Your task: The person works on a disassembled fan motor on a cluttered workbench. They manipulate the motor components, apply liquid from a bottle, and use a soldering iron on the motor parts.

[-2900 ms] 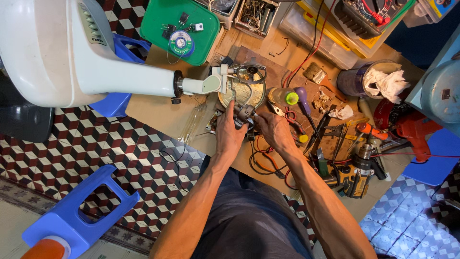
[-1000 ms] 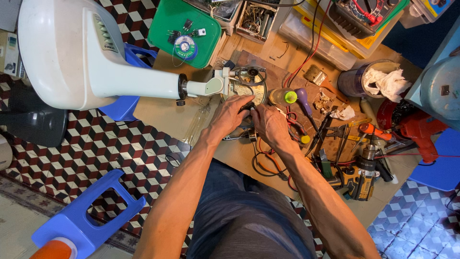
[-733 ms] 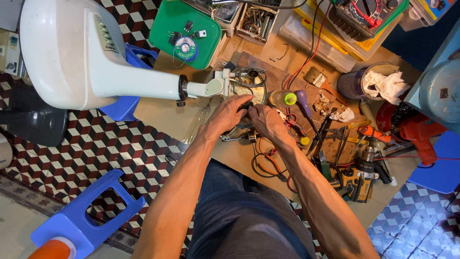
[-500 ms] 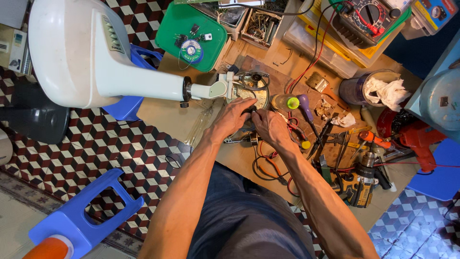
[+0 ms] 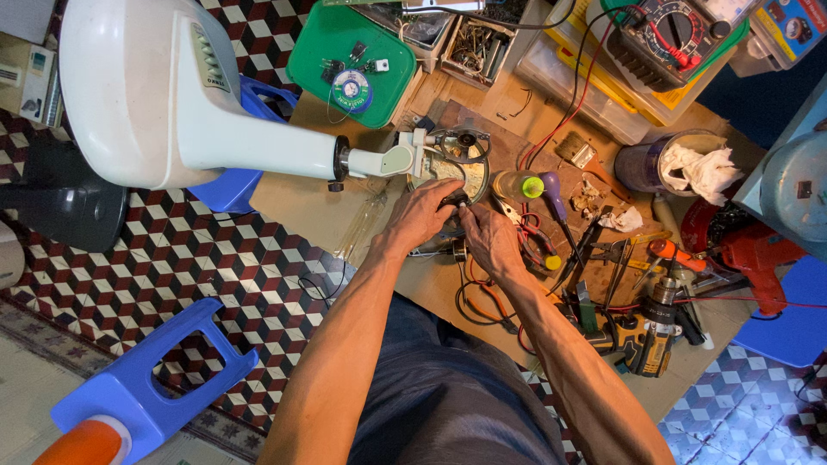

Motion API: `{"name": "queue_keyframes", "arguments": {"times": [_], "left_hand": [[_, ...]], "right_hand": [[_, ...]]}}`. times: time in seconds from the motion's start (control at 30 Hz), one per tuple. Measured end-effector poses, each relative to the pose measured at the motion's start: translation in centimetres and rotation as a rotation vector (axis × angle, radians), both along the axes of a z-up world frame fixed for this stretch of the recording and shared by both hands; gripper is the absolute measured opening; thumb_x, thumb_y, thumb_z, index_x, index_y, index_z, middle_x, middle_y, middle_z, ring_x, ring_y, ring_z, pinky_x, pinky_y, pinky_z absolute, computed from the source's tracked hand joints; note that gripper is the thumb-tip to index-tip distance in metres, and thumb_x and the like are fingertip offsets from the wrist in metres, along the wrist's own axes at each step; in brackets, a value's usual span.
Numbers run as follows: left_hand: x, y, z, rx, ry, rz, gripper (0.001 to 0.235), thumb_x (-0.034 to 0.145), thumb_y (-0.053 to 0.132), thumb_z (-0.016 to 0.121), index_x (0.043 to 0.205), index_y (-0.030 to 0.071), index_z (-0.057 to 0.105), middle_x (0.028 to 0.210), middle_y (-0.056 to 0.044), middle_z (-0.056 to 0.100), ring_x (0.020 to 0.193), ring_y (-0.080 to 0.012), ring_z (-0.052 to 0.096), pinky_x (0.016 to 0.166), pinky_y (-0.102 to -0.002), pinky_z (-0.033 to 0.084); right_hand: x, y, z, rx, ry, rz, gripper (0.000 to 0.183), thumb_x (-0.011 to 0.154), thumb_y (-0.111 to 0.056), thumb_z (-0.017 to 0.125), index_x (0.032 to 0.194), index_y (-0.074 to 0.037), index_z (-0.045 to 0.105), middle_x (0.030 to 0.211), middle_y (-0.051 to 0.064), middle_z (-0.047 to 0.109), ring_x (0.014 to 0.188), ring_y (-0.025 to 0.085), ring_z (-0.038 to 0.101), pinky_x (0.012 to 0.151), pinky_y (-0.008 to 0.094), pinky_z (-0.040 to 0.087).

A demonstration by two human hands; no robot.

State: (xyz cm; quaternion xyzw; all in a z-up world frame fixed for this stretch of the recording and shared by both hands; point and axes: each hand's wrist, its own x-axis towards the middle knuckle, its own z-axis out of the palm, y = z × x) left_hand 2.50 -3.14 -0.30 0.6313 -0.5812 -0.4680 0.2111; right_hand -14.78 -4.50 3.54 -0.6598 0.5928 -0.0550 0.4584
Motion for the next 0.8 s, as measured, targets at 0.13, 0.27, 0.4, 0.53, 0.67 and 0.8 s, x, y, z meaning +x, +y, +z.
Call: {"name": "queue_keyframes", "arguments": {"times": [0.13, 0.27, 0.4, 0.53, 0.67, 0.8], "left_hand": [[-0.8, 0.4, -1.3, -0.015, -0.012, 0.056, 0.05, 0.088, 0.008, 0.07, 0.138, 0.012, 0.062, 0.152, -0.026, 0.047, 0.131, -0.0414, 0.055, 0.104, -0.042, 0.051], [-1.4, 0.7, -1.6, -0.067, -0.078, 0.076, 0.053, 0.087, 0.012, 0.074, 0.138, 0.008, 0.059, 0.147, -0.025, 0.051, 0.131, -0.0427, 0.054, 0.106, -0.044, 0.048], [-1.4, 0.9, -0.8, -0.129, -0.077, 0.093, 0.055, 0.087, 0.014, 0.075, 0.138, 0.003, 0.056, 0.14, -0.02, 0.06, 0.126, -0.0387, 0.06, 0.105, -0.043, 0.049], [-1.6, 1.1, 0.0, -0.127, -0.081, 0.106, 0.053, 0.085, 0.013, 0.076, 0.135, 0.005, 0.059, 0.133, -0.017, 0.066, 0.121, -0.0356, 0.063, 0.101, -0.042, 0.052], [-1.7, 1.1, -0.2, -0.095, -0.064, 0.144, 0.057, 0.082, 0.012, 0.077, 0.136, 0.005, 0.059, 0.13, -0.018, 0.066, 0.119, -0.0365, 0.063, 0.1, -0.042, 0.052], [-2.0, 1.1, -0.7, -0.197, -0.01, 0.137, 0.051, 0.08, 0.007, 0.076, 0.13, 0.004, 0.067, 0.137, -0.022, 0.063, 0.127, -0.0391, 0.058, 0.108, -0.043, 0.049]], "right_hand": [[0.1, 0.6, -0.2, 0.006, 0.014, -0.056, 0.041, 0.104, -0.037, 0.048, 0.107, 0.0, 0.067, 0.067, 0.025, 0.062, 0.065, 0.04, 0.065, 0.062, 0.05, 0.048], [-0.1, 1.0, -0.4, 0.056, 0.016, -0.122, 0.045, 0.105, -0.038, 0.047, 0.103, 0.002, 0.065, 0.071, 0.027, 0.064, 0.072, 0.043, 0.067, 0.068, 0.051, 0.05], [0.2, 1.2, -0.6, -0.028, 0.056, -0.126, 0.041, 0.104, -0.035, 0.05, 0.101, 0.002, 0.067, 0.075, 0.029, 0.064, 0.076, 0.046, 0.066, 0.07, 0.052, 0.05], [-0.1, 1.5, -0.9, -0.044, 0.017, -0.146, 0.036, 0.102, -0.031, 0.052, 0.105, 0.002, 0.066, 0.077, 0.029, 0.064, 0.077, 0.047, 0.066, 0.069, 0.053, 0.049], [-0.2, 1.6, -1.2, -0.108, -0.007, -0.108, 0.029, 0.102, -0.025, 0.053, 0.104, 0.001, 0.067, 0.081, 0.029, 0.066, 0.077, 0.046, 0.066, 0.068, 0.053, 0.049], [-0.2, 1.5, -1.3, -0.13, 0.019, -0.047, 0.025, 0.103, -0.021, 0.056, 0.096, 0.001, 0.064, 0.079, 0.029, 0.064, 0.073, 0.046, 0.064, 0.066, 0.053, 0.048]]}}
